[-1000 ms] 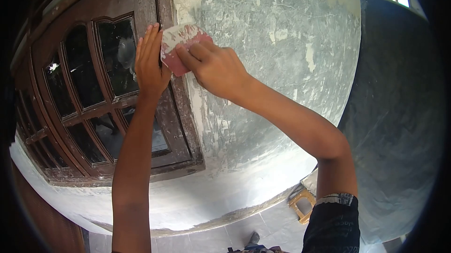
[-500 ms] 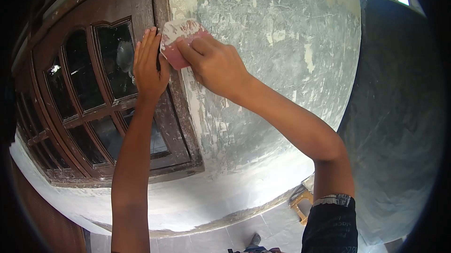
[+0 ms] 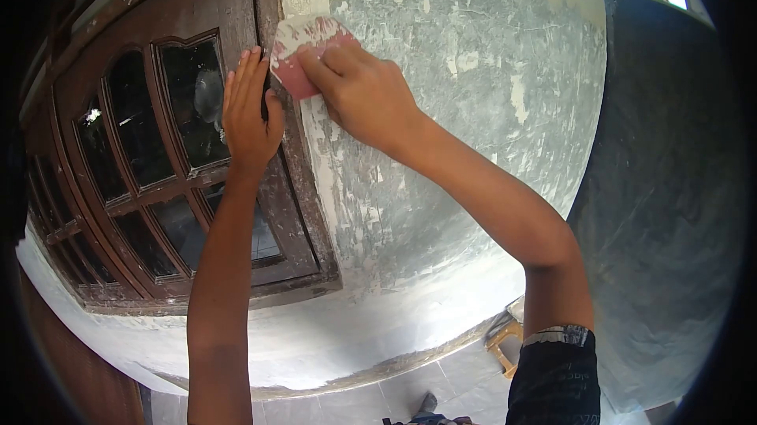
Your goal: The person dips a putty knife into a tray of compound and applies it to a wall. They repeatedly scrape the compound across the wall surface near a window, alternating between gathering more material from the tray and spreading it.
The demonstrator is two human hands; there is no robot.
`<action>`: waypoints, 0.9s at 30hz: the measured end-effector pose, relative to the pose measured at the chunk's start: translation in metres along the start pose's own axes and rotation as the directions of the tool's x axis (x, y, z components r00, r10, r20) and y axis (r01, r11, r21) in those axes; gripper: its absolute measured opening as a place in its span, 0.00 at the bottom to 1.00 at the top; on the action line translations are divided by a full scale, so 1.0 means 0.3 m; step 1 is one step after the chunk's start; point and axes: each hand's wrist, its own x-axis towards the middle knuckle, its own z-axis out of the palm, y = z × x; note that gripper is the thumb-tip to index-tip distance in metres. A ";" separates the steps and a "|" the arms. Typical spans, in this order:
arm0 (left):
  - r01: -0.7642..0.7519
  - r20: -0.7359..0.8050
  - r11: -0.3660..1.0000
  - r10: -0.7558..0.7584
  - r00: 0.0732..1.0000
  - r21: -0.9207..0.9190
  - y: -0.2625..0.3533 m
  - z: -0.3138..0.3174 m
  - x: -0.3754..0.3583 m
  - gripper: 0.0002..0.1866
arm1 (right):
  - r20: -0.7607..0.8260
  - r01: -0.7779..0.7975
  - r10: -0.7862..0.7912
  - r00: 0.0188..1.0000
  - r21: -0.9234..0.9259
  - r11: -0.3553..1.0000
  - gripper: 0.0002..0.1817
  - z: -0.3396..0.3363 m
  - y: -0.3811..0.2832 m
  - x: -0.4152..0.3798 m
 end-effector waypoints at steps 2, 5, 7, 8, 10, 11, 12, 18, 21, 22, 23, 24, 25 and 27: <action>-0.001 0.003 1.000 0.001 1.000 0.008 0.004 0.002 -0.002 0.24 | -0.099 -0.024 0.017 0.995 -0.063 0.998 0.21 0.006 0.099 0.113; -0.005 -0.003 1.000 0.005 1.000 0.019 0.001 0.003 -0.004 0.24 | -0.160 0.009 -0.029 0.987 -0.125 0.992 0.20 0.041 0.190 0.168; 0.014 0.015 0.999 -0.013 1.000 -0.033 0.003 0.001 -0.004 0.24 | -0.064 0.030 -0.043 0.997 -0.185 0.982 0.20 0.073 0.200 0.135; 0.010 0.015 0.999 -0.010 1.000 -0.034 0.002 0.000 -0.005 0.24 | -0.067 0.028 -0.041 0.997 -0.186 0.982 0.20 0.085 0.181 0.090; 0.009 0.011 0.999 -0.009 1.000 -0.034 0.002 0.001 -0.005 0.24 | 0.051 -0.027 0.034 0.998 -0.119 0.993 0.21 0.076 0.068 -0.038; 0.010 0.009 0.999 -0.009 1.000 -0.035 0.003 0.000 -0.006 0.24 | 0.090 0.003 0.004 0.996 -0.077 0.997 0.22 0.065 0.012 -0.094; 0.002 0.004 1.000 -0.002 1.000 -0.019 0.001 0.000 -0.004 0.24 | 0.126 0.035 -0.030 0.992 -0.032 0.999 0.23 0.050 -0.033 -0.121; 0.004 0.009 1.000 -0.004 1.000 -0.006 0.005 0.003 -0.005 0.24 | -0.169 0.024 -0.041 0.985 -0.102 0.994 0.22 0.031 0.167 0.156; 0.003 0.014 1.000 -0.003 1.000 -0.003 0.003 0.000 -0.002 0.24 | -0.056 0.025 -0.035 0.998 -0.172 0.985 0.22 0.072 0.180 0.117; 0.000 0.005 1.000 0.000 1.000 0.011 0.004 0.000 -0.001 0.25 | 0.022 0.018 -0.014 1.000 -0.182 0.983 0.22 0.081 0.158 0.079; -0.002 0.004 1.000 0.002 1.000 0.008 0.005 -0.001 -0.001 0.25 | 0.027 0.041 -0.037 0.999 -0.173 0.984 0.22 0.079 0.109 0.015; -0.001 0.008 1.000 0.001 1.000 0.007 0.006 0.000 -0.003 0.25 | 0.119 0.038 -0.020 0.993 -0.150 0.988 0.24 0.067 0.056 -0.043; 0.000 0.007 1.000 0.000 1.000 0.010 0.004 0.000 -0.001 0.25 | 0.078 0.084 -0.077 0.994 -0.081 0.993 0.25 0.073 0.017 -0.094; 0.002 0.008 1.000 -0.002 1.000 0.010 0.004 -0.004 0.002 0.25 | 0.056 0.102 -0.100 0.993 -0.029 0.994 0.25 0.044 -0.014 -0.094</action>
